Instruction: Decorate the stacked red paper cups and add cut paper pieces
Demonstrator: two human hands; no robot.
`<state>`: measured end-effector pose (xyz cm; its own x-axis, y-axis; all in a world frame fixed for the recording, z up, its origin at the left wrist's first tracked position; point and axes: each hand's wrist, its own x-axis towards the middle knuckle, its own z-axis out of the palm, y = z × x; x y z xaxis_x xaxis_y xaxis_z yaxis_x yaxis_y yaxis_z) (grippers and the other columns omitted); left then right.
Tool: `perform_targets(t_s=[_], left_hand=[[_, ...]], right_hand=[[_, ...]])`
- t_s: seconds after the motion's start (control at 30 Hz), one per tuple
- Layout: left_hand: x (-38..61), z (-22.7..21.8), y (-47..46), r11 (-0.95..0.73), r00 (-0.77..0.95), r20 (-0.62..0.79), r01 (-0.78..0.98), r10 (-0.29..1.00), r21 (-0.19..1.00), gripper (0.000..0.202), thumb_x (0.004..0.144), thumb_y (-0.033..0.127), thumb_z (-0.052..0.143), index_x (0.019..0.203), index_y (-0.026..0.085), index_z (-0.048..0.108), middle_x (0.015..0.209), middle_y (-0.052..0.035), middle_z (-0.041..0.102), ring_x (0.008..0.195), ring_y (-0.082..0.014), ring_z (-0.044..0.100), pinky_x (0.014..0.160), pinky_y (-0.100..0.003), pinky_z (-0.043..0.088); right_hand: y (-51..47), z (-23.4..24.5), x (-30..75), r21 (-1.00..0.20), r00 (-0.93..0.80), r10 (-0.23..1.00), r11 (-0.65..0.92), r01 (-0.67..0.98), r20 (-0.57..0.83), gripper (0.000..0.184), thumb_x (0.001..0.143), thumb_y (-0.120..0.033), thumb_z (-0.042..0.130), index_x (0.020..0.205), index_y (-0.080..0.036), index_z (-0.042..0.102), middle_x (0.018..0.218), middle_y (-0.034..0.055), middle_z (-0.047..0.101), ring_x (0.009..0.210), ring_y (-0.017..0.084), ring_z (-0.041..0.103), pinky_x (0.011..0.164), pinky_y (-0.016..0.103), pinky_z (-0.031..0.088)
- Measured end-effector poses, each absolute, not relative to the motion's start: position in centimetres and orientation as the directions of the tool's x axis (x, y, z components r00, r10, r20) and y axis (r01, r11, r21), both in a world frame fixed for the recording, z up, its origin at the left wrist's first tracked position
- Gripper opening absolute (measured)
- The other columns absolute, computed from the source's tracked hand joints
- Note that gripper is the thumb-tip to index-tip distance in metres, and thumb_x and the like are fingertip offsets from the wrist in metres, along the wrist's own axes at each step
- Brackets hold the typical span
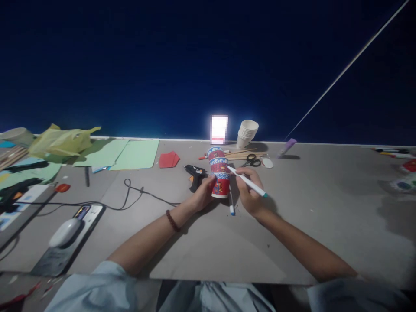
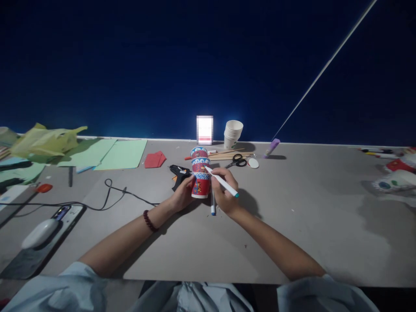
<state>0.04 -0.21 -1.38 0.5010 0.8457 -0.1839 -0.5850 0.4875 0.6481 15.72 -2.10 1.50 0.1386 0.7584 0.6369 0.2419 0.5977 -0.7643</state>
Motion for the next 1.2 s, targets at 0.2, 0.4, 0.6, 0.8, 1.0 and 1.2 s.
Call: perform_targets(t_s=[0.2, 0.4, 0.6, 0.8, 1.0, 1.2], left_hand=[[0.2, -1.3, -0.2, 0.411, 0.450, -0.124, -0.624, 0.884, 0.665, 0.044, 0.076, 0.037, 0.077, 0.113, 0.016, 0.064, 0.105, -0.0091, 0.072, 0.095, -0.0241, 0.068, 0.093, -0.039, 0.049], [0.1, -1.9, -0.5, 0.374, 0.465, -0.071, -0.601, 0.882, 0.707, 0.048, 0.068, 0.032, 0.085, 0.109, 0.015, 0.068, 0.103, -0.0098, 0.074, 0.101, -0.0257, 0.068, 0.100, -0.040, 0.044], [0.1, -1.8, -0.3, 0.350, 0.450, -0.040, -0.631, 0.892, 0.692, 0.045, 0.069, 0.030, 0.084, 0.110, 0.017, 0.068, 0.107, -0.0091, 0.074, 0.103, -0.0246, 0.067, 0.102, -0.040, 0.044], [0.1, -2.3, 0.0, 0.367, 0.437, -0.075, -0.635, 0.896, 0.680, 0.050, 0.066, 0.041, 0.085, 0.105, 0.015, 0.069, 0.102, -0.0088, 0.074, 0.098, -0.0238, 0.068, 0.098, -0.036, 0.046], [-0.1, -3.1, 0.1, 0.383, 0.458, -0.094, -0.593, 0.884, 0.708, 0.059, 0.063, 0.049, 0.085, 0.109, 0.016, 0.069, 0.103, -0.0097, 0.072, 0.093, -0.0230, 0.068, 0.090, -0.034, 0.049], [-0.1, -2.6, 0.0, 0.384, 0.463, -0.097, -0.579, 0.881, 0.719, 0.065, 0.061, 0.053, 0.084, 0.112, 0.016, 0.068, 0.104, -0.0100, 0.072, 0.094, -0.0236, 0.067, 0.089, -0.034, 0.048]], right_hand=[[-2.0, 1.9, 16.1, -0.784, 0.114, 0.780, 0.590, 0.194, 0.615, 0.009, 0.089, -0.028, 0.058, 0.095, -0.024, 0.064, 0.091, 0.0037, 0.068, 0.084, 0.019, 0.066, 0.076, 0.032, 0.053], [-2.0, 1.7, 16.1, -0.825, 0.187, 0.804, 0.545, 0.152, 0.565, 0.009, 0.089, -0.030, 0.058, 0.093, -0.023, 0.063, 0.086, 0.0022, 0.065, 0.077, 0.018, 0.064, 0.071, 0.031, 0.052], [-2.0, 1.6, 16.0, -0.843, 0.181, 0.824, 0.523, 0.124, 0.537, 0.008, 0.086, -0.030, 0.060, 0.089, -0.024, 0.065, 0.085, 0.0031, 0.068, 0.079, 0.019, 0.065, 0.072, 0.033, 0.054], [-1.4, 1.4, 16.3, -0.882, 0.027, 0.884, 0.468, -0.054, 0.467, 0.007, 0.085, -0.024, 0.060, 0.081, -0.024, 0.065, 0.088, 0.0031, 0.073, 0.087, 0.021, 0.069, 0.082, 0.038, 0.054], [-1.0, 1.5, 16.9, -0.842, -0.004, 0.842, 0.540, 0.000, 0.540, 0.007, 0.085, -0.026, 0.061, 0.085, -0.025, 0.068, 0.103, 0.0060, 0.072, 0.101, 0.024, 0.066, 0.093, 0.044, 0.051], [-1.1, 1.9, 16.9, -0.829, -0.055, 0.828, 0.559, 0.003, 0.558, 0.007, 0.086, -0.026, 0.061, 0.084, -0.023, 0.067, 0.100, 0.0069, 0.072, 0.098, 0.024, 0.068, 0.090, 0.043, 0.052]])
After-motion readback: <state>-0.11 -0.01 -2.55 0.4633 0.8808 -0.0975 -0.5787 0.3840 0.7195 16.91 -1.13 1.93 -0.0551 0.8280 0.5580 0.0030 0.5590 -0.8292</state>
